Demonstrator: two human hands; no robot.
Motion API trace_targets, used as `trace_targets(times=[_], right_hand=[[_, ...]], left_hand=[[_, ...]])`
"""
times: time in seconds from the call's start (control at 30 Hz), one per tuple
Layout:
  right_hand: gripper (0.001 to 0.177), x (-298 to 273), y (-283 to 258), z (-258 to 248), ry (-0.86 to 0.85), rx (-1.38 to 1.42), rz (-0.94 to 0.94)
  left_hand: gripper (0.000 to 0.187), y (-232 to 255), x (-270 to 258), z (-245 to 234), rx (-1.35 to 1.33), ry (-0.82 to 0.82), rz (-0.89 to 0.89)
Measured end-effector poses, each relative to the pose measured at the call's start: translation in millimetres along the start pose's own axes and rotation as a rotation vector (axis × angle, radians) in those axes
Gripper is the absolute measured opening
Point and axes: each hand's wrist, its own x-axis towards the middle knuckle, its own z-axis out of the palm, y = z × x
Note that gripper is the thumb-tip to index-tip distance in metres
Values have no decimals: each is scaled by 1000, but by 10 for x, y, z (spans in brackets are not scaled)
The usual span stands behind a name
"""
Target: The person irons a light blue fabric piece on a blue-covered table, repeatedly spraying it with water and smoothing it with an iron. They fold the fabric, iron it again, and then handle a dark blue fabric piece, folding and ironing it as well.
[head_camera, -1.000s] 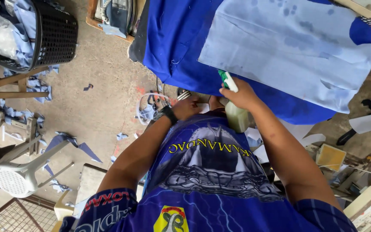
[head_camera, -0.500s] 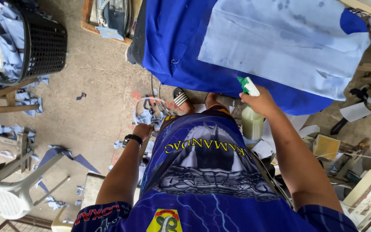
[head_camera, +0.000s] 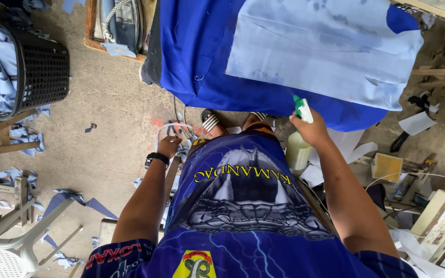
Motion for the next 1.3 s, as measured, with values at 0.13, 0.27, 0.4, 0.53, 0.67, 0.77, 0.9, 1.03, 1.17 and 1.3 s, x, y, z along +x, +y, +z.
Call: trace_targets(times=[0.13, 0.27, 0.4, 0.53, 0.67, 0.77, 0.9, 1.03, 1.17, 1.3], right_hand=[[33, 67, 182, -120, 67, -51, 67], [41, -13, 146, -275, 72, 48, 97], [36, 14, 356, -500, 87, -13, 147], [51, -145, 327, -783, 92, 48, 176], [44, 54, 926, -997, 201, 13, 306], [61, 65, 1078, -1137, 176, 3, 319], [51, 96, 1147, -1270, 169, -22, 330], [60, 96, 880, -1448, 35, -105, 227], [48, 194, 790, -1485, -47, -147, 112], [41, 372, 830, -1490, -166, -209, -126]], left_hand=[[53, -1, -54, 49, 26, -4, -18], [52, 74, -118, 98, 46, 6, -43], [56, 244, 30, 260, 26, 14, -22], [61, 546, 66, 432, 13, 28, 10], [63, 864, -97, 670, -27, 23, 12], [60, 1064, -186, 834, -22, 21, 8], [59, 1295, -348, 956, -1, 34, -12], [60, 1366, -330, 1061, 37, 55, -16], [53, 1586, -685, 1063, -1, 89, -67], [52, 1416, -539, 1152, -28, 152, -60]])
